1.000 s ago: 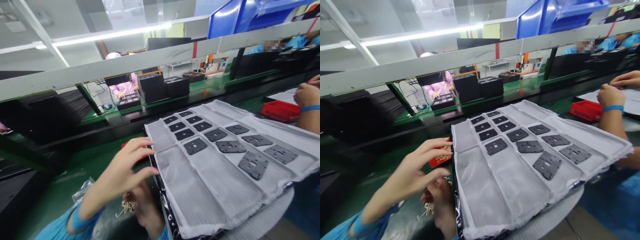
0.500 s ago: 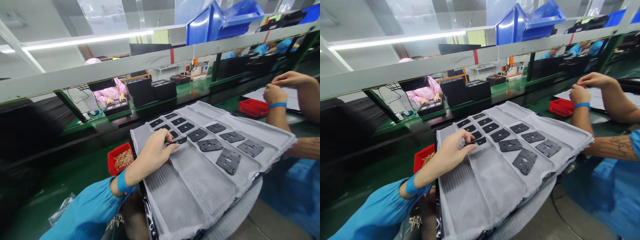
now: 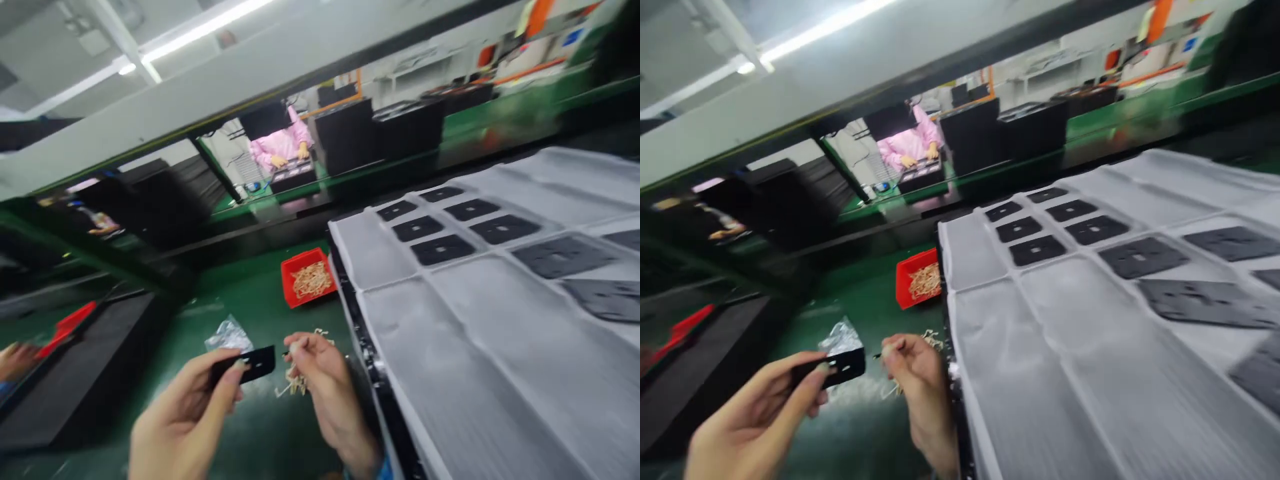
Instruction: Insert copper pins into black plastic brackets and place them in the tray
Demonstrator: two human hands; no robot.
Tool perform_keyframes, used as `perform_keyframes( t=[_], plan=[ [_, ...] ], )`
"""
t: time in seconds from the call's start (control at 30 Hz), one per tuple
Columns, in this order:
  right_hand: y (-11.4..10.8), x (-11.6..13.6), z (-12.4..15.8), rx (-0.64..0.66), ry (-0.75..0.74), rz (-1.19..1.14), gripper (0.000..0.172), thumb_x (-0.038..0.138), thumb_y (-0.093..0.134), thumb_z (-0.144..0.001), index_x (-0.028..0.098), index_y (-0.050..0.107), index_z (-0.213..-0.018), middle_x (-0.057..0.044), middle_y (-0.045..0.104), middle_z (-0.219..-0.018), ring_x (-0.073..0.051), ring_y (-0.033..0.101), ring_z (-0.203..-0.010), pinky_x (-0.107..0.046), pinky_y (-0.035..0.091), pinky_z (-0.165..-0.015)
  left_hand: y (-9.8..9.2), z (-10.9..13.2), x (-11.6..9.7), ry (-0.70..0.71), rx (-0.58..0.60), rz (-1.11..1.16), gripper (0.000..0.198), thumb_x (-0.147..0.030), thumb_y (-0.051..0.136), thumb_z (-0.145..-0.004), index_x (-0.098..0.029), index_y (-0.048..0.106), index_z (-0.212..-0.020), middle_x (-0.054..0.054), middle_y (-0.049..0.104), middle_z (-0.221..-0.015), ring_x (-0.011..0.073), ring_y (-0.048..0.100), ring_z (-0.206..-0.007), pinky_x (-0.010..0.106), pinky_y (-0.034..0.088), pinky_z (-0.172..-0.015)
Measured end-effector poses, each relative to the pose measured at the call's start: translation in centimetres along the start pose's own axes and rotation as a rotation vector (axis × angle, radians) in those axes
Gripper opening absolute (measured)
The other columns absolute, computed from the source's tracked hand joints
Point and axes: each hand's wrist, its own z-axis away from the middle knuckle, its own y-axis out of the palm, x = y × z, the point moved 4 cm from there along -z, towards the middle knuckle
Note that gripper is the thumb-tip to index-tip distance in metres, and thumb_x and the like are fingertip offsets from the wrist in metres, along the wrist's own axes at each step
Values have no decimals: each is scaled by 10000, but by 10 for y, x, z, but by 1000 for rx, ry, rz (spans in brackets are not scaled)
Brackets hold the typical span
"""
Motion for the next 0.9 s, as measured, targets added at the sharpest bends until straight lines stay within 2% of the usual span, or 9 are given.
perform_keyframes(
  t=[0.07,0.17,0.23,0.3,0.4,0.53,0.7,0.9],
  plan=[
    [1,5,3,6,1,46,401,521,890,-790,210,750,-1000,-37,746,-1041,-123,654,-843,-238,528,-764,9,11,15,-87,65,44,272,-414,836,-859,-226,792,-1049,-1,796,-816,152,732,-611,201,646,-618],
    [3,8,7,10,-10,147,287,471,866,-826,216,740,-863,-61,731,-1232,-171,689,-1063,-262,545,-904,24,23,28,-150,172,89,230,-356,785,-927,-214,785,-1108,35,823,-924,154,745,-660,225,661,-658],
    [3,8,8,13,-16,219,237,426,848,-847,215,740,-836,-65,725,-1258,-190,687,-1132,-277,545,-954,31,27,32,-169,211,95,206,-334,753,-960,-225,783,-1132,43,828,-978,149,741,-690,232,666,-696],
    [4,7,10,17,-19,276,199,394,827,-867,217,741,-837,-60,735,-1220,-189,699,-1109,-283,546,-967,36,29,33,-161,229,91,199,-316,733,-975,-239,782,-1151,40,829,-1018,140,729,-705,244,671,-751],
    [6,5,11,11,-30,335,154,350,787,-908,221,729,-846,-39,747,-1141,-161,713,-1049,-253,545,-946,39,29,33,-148,226,80,190,-285,714,-987,-267,783,-1163,19,833,-1027,125,719,-702,244,671,-801],
    [7,7,12,-38,-105,434,105,293,736,-951,229,716,-870,-23,749,-1066,-139,725,-1020,-220,570,-914,42,31,32,-156,195,81,202,-247,720,-974,-309,791,-1153,-10,843,-1034,135,777,-777,222,669,-810],
    [9,10,13,-92,-162,517,82,235,725,-932,240,721,-850,-6,752,-1003,-118,745,-958,-184,592,-867,46,35,29,-114,110,58,255,-170,706,-939,-313,804,-1126,-27,856,-1037,162,819,-865,239,681,-847],
    [8,10,14,-104,-149,519,89,218,721,-937,273,719,-868,-1,747,-1034,-132,747,-993,-207,614,-879,49,33,27,-72,114,19,311,-119,686,-911,-315,799,-1125,-38,860,-1029,168,826,-844,245,697,-805]
  ],
)
